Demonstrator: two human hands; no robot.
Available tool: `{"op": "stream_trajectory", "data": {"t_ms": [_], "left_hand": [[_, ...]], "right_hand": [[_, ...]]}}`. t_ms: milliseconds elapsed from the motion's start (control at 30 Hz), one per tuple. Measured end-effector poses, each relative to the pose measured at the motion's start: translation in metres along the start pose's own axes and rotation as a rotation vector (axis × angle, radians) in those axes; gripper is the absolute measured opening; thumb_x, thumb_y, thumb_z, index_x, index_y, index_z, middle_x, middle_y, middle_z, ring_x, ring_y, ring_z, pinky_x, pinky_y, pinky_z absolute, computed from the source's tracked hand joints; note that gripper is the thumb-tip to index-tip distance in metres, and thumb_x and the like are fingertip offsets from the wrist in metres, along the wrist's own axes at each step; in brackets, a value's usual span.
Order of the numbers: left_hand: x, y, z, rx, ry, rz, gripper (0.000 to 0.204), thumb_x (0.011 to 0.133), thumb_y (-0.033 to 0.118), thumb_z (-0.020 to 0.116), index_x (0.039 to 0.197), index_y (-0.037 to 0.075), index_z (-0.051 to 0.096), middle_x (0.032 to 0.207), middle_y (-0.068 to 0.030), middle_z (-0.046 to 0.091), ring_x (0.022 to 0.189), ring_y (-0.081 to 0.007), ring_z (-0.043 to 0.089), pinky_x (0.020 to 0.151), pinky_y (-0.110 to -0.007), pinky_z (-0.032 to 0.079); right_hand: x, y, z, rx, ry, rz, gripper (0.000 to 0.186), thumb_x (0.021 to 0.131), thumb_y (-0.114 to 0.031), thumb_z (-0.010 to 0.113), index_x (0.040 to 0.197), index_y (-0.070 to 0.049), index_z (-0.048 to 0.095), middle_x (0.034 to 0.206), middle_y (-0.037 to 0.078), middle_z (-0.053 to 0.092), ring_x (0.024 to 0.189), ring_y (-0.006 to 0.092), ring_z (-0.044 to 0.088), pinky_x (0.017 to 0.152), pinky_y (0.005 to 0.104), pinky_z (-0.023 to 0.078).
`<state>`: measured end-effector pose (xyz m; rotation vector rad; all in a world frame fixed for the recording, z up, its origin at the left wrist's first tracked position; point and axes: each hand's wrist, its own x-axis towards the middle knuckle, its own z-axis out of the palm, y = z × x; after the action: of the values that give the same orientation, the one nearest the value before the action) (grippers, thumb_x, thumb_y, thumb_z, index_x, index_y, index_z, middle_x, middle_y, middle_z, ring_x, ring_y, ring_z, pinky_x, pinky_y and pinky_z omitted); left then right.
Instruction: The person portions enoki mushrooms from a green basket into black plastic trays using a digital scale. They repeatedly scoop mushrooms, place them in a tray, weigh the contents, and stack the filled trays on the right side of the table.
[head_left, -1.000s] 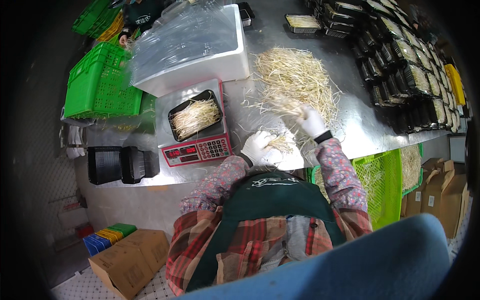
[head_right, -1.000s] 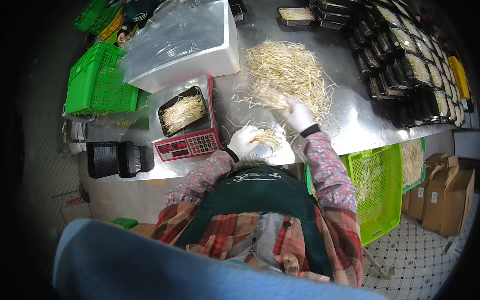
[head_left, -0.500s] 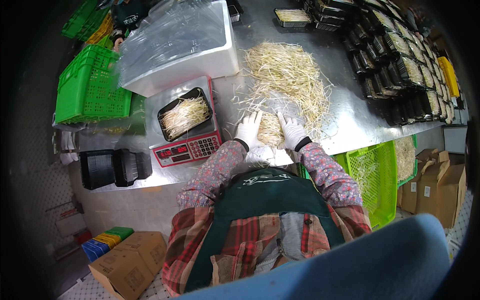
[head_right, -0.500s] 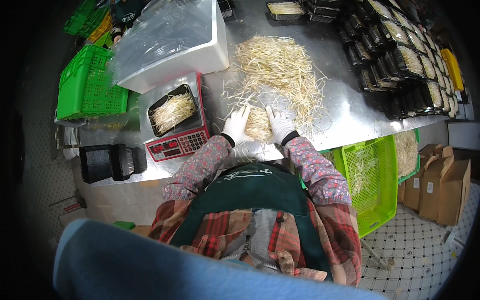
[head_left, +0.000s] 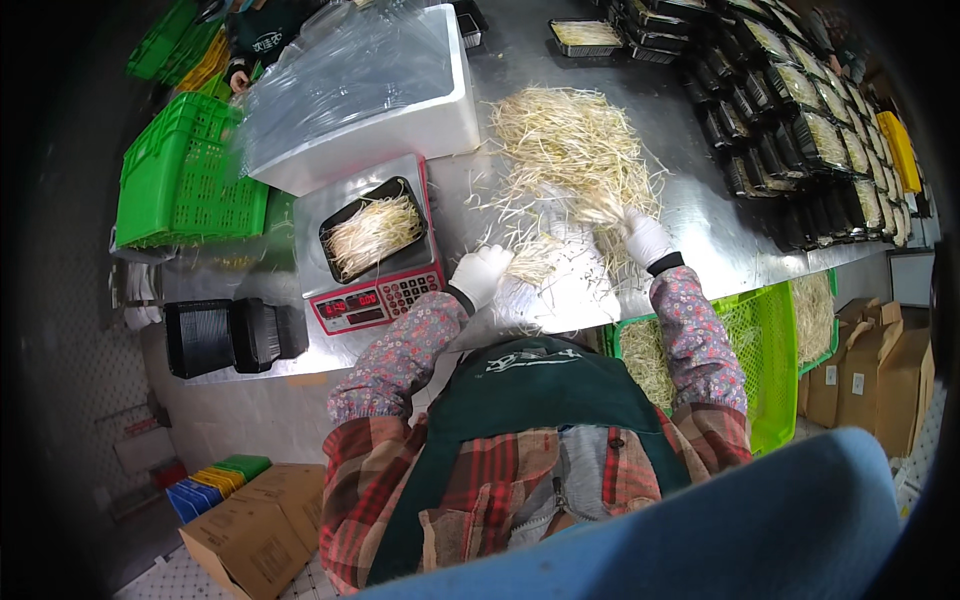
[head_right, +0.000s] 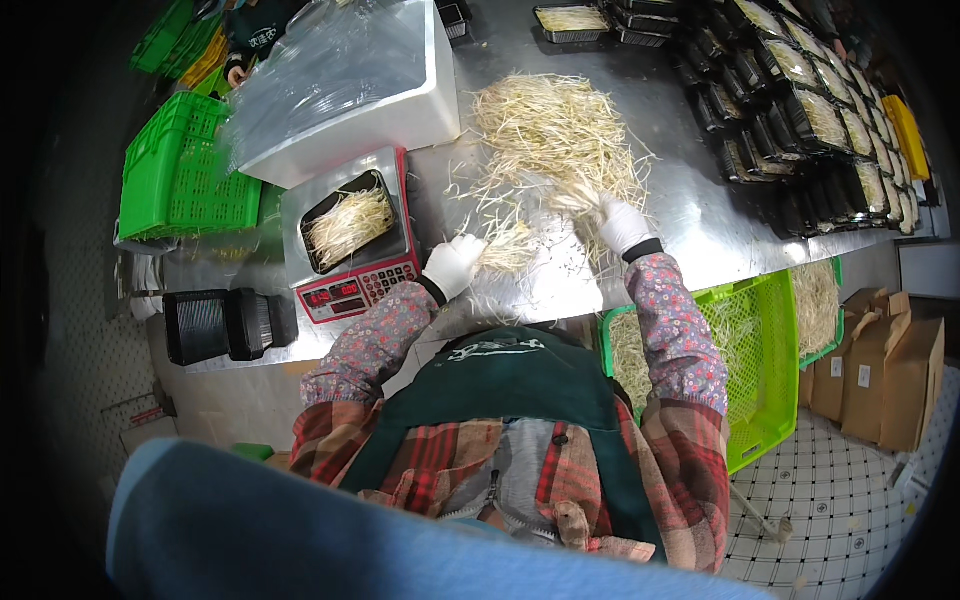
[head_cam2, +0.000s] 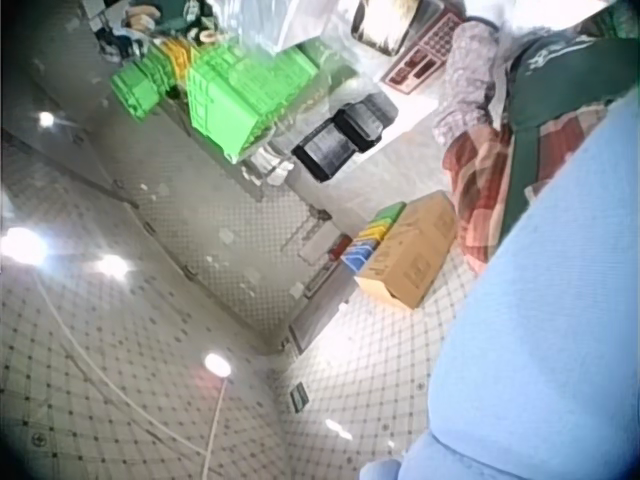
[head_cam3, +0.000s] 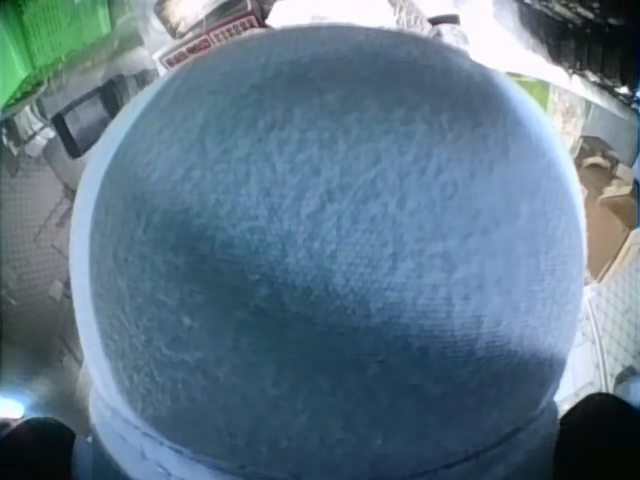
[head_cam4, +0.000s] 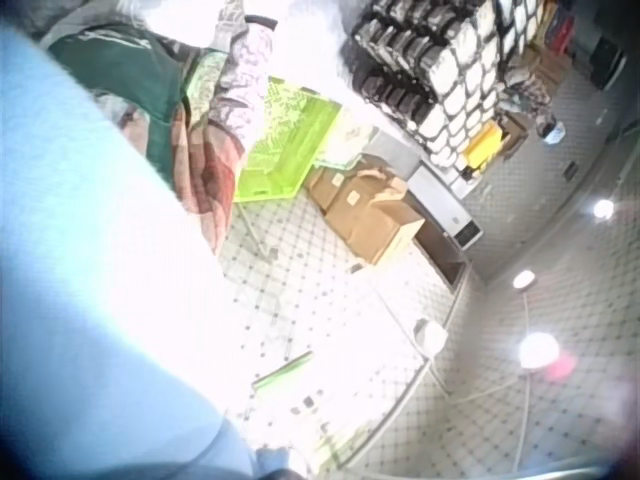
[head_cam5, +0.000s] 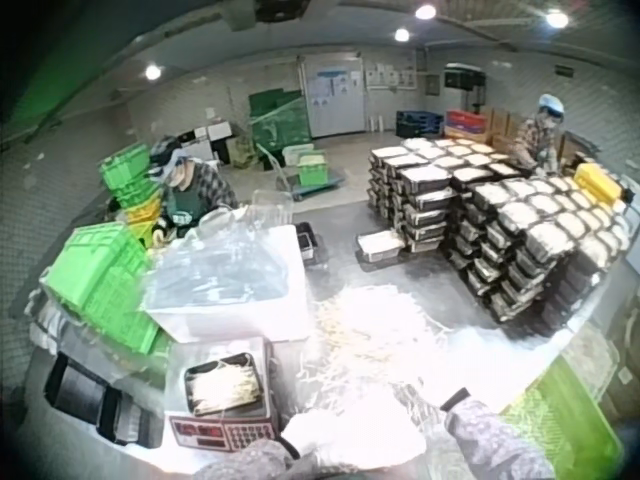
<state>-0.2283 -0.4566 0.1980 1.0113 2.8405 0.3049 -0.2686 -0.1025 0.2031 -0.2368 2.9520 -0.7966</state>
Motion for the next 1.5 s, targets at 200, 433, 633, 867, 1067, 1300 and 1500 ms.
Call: {"op": "stream_trajectory", "data": {"t_ms": [200,433,633,867,1067,1300,1500], "left_hand": [[0.018,0.028,0.012,-0.058,0.044,-0.097,0.057,0.075,0.019,0.069,0.128,0.008,0.051,0.114,-0.0106,0.057,0.103,-0.0299,0.056,0.083,-0.042,0.049],[-0.023,0.021,0.02,-0.36,0.158,-0.336,0.076,0.08,0.024,0.072,0.145,0.005,0.037,0.146,-0.0191,0.039,0.136,-0.0344,0.035,0.111,-0.044,0.033],[-0.023,0.041,0.041,-0.24,0.086,-0.415,0.068,0.093,0.028,0.055,0.151,0.007,0.028,0.156,-0.0144,0.028,0.146,-0.0335,0.02,0.116,-0.058,0.015],[-0.019,0.041,0.044,-0.109,0.012,-0.395,0.066,0.094,0.028,0.053,0.151,0.009,0.027,0.158,-0.0119,0.023,0.147,-0.0336,0.018,0.116,-0.06,0.014],[-0.026,0.031,0.052,-0.358,0.237,-0.467,0.059,0.095,0.017,0.052,0.149,0.007,0.032,0.154,-0.014,0.033,0.145,-0.0324,0.025,0.117,-0.049,0.02],[-0.017,0.054,0.057,-0.207,0.302,-0.677,0.063,0.094,0.021,0.053,0.15,0.006,0.029,0.154,-0.0185,0.032,0.145,-0.0357,0.024,0.118,-0.052,0.017],[0.013,0.084,0.056,-0.35,0.24,-0.544,0.061,0.096,0.028,0.052,0.15,0.01,0.032,0.154,-0.0143,0.033,0.146,-0.0343,0.022,0.117,-0.055,0.013]], "right_hand": [[0.013,-0.068,0.036,-0.008,-0.347,0.067,0.046,0.086,-0.023,0.067,0.124,-0.002,0.052,0.113,0.026,0.062,0.105,0.0395,0.061,0.091,0.045,0.049],[0.004,-0.039,0.043,0.1,-0.329,-0.02,0.108,0.067,-0.041,0.084,0.15,-0.001,0.026,0.15,0.026,0.034,0.139,0.0395,0.034,0.112,0.0426,0.033],[-0.022,-0.102,0.073,-0.237,-0.227,-0.044,0.133,0.055,-0.056,0.086,0.153,-0.002,0.013,0.154,0.024,0.026,0.143,0.0381,0.025,0.112,0.0507,0.028],[-0.005,-0.047,0.094,-0.093,-0.174,-0.108,0.065,0.081,-0.034,0.071,0.134,-0.004,0.049,0.108,0.02,0.063,0.106,0.0382,0.06,0.088,0.0436,0.051],[-0.006,-0.004,0.007,0.916,-0.2,0.255,0.049,0.085,-0.018,0.074,0.124,0.007,0.056,0.113,0.011,0.067,0.1,0.0163,0.063,0.088,0.0288,0.049],[-0.009,0.065,0.013,0.579,-0.226,0.316,0.054,0.083,-0.022,0.077,0.126,0.003,0.058,0.114,0.009,0.068,0.102,0.0197,0.064,0.092,0.0318,0.049],[-0.008,0.037,-0.008,1.716,-0.272,0.377,0.041,0.089,-0.018,0.071,0.127,-0.005,0.058,0.11,0.007,0.068,0.091,0.0141,0.066,0.075,0.0282,0.055]]}}
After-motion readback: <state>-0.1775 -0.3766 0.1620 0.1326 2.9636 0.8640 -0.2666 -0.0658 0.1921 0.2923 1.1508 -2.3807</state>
